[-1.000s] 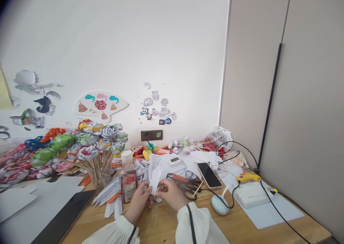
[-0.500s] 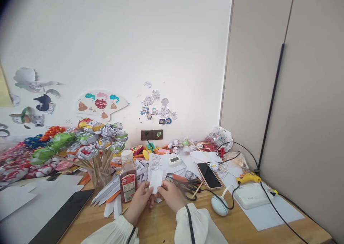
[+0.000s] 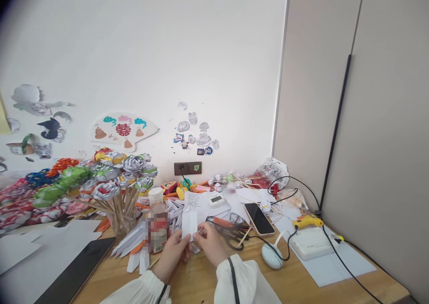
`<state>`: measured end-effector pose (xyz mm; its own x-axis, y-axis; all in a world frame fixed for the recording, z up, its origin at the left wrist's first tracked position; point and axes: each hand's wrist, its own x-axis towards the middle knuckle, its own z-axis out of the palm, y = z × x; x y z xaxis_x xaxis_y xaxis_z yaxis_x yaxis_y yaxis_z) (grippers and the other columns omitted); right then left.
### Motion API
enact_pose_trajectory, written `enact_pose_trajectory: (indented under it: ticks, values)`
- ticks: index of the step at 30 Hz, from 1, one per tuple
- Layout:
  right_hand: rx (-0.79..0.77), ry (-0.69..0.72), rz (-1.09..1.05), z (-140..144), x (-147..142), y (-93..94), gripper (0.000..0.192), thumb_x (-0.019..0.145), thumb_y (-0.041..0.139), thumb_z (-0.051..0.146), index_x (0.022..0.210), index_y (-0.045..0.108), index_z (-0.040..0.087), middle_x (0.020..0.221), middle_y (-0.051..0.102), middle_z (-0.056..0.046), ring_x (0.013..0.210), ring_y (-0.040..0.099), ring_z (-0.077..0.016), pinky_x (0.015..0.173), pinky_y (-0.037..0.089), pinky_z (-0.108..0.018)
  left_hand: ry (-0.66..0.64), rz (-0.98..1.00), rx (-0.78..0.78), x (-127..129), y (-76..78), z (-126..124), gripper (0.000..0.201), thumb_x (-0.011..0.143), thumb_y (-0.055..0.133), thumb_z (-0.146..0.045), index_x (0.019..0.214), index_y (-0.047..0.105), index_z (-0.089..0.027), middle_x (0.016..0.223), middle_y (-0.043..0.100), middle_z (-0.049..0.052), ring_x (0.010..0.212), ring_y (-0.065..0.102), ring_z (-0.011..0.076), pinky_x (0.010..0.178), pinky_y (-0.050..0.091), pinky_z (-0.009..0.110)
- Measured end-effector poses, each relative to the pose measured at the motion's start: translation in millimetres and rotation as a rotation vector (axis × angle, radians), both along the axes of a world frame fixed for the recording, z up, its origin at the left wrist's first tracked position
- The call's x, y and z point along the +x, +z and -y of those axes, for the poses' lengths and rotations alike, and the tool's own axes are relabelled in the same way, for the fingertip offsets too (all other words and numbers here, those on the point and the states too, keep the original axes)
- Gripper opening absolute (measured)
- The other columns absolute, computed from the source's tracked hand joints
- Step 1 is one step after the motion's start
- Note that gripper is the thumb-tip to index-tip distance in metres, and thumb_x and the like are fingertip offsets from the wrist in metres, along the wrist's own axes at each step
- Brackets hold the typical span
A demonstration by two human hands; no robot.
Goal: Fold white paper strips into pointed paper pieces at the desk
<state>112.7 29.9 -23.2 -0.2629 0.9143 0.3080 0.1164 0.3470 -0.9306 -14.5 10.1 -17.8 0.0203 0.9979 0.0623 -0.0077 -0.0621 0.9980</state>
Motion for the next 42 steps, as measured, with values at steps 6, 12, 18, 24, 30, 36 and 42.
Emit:
enact_pose_trajectory:
  ticks: [6, 12, 18, 24, 30, 36, 42]
  values:
    - [0.093, 0.005, 0.008, -0.7, 2.6, 4.4, 0.016, 0.065, 0.056, 0.018, 0.081, 0.056, 0.019, 0.074, 0.057, 0.000, 0.067, 0.054, -0.0150, 0.060, 0.041, -0.025, 0.006, 0.020, -0.015, -5.0, 0.5, -0.9, 0.022, 0.064, 0.048, -0.040, 0.060, 0.039, -0.020, 0.036, 0.050, -0.008, 0.025, 0.040, 0.0061, 0.026, 0.028, 0.016]
    - [0.096, -0.020, 0.052, -0.1, 2.9, 4.3, 0.006, 0.065, 0.055, 0.018, 0.071, 0.054, 0.018, 0.067, 0.055, 0.002, 0.064, 0.052, -0.0140, 0.060, 0.040, -0.024, -0.022, 0.015, -0.042, -1.9, 1.7, 1.0, 0.027, 0.059, 0.051, -0.044, 0.060, 0.040, -0.020, 0.033, 0.050, -0.007, 0.023, 0.039, 0.0066, 0.024, 0.026, 0.016]
    - [0.021, 0.002, -0.009, 1.8, -1.8, 4.6, 0.003, 0.067, 0.050, 0.017, 0.066, 0.047, 0.017, 0.057, 0.048, 0.004, 0.053, 0.048, -0.0106, 0.050, 0.038, -0.020, -0.029, 0.000, -0.027, 0.0, 1.4, 1.0, 0.029, 0.059, 0.052, -0.046, 0.061, 0.041, -0.019, 0.034, 0.049, -0.008, 0.023, 0.039, 0.0060, 0.025, 0.027, 0.016]
    - [0.023, -0.057, -0.010, 0.0, -3.5, 2.3, 0.004, 0.064, 0.052, 0.016, 0.063, 0.048, 0.017, 0.055, 0.049, 0.004, 0.052, 0.048, -0.0111, 0.049, 0.037, -0.021, -0.040, -0.034, -0.015, 1.3, 2.3, 2.4, 0.030, 0.060, 0.050, -0.048, 0.062, 0.042, -0.019, 0.036, 0.051, -0.007, 0.024, 0.040, 0.0067, 0.027, 0.028, 0.017]
    - [0.036, -0.057, -0.007, -0.6, -4.2, -0.7, 0.004, 0.064, 0.051, 0.017, 0.063, 0.047, 0.017, 0.054, 0.048, 0.005, 0.049, 0.046, -0.0103, 0.047, 0.036, -0.021, -0.062, -0.074, -0.009, 1.9, 4.2, 5.1, 0.029, 0.061, 0.051, -0.046, 0.063, 0.042, -0.019, 0.039, 0.052, -0.006, 0.027, 0.041, 0.0073, 0.029, 0.029, 0.018]
    - [0.062, -0.079, -0.006, -3.4, -6.7, -5.4, 0.005, 0.062, 0.050, 0.013, 0.061, 0.046, 0.017, 0.054, 0.047, 0.004, 0.051, 0.046, -0.0107, 0.049, 0.036, -0.021, -0.081, -0.095, -0.014, 1.9, 2.4, 3.8, 0.029, 0.061, 0.051, -0.046, 0.063, 0.043, -0.018, 0.040, 0.054, -0.006, 0.028, 0.042, 0.0072, 0.030, 0.029, 0.018]
    - [0.051, -0.094, -0.004, -5.5, -6.9, -6.6, 0.005, 0.061, 0.050, 0.012, 0.061, 0.048, 0.017, 0.054, 0.048, 0.004, 0.052, 0.048, -0.0116, 0.049, 0.037, -0.021, -0.090, -0.105, -0.013, 2.4, 4.1, 4.5, 0.025, 0.061, 0.052, -0.041, 0.066, 0.042, -0.018, 0.044, 0.055, -0.006, 0.028, 0.042, 0.0061, 0.030, 0.029, 0.017]
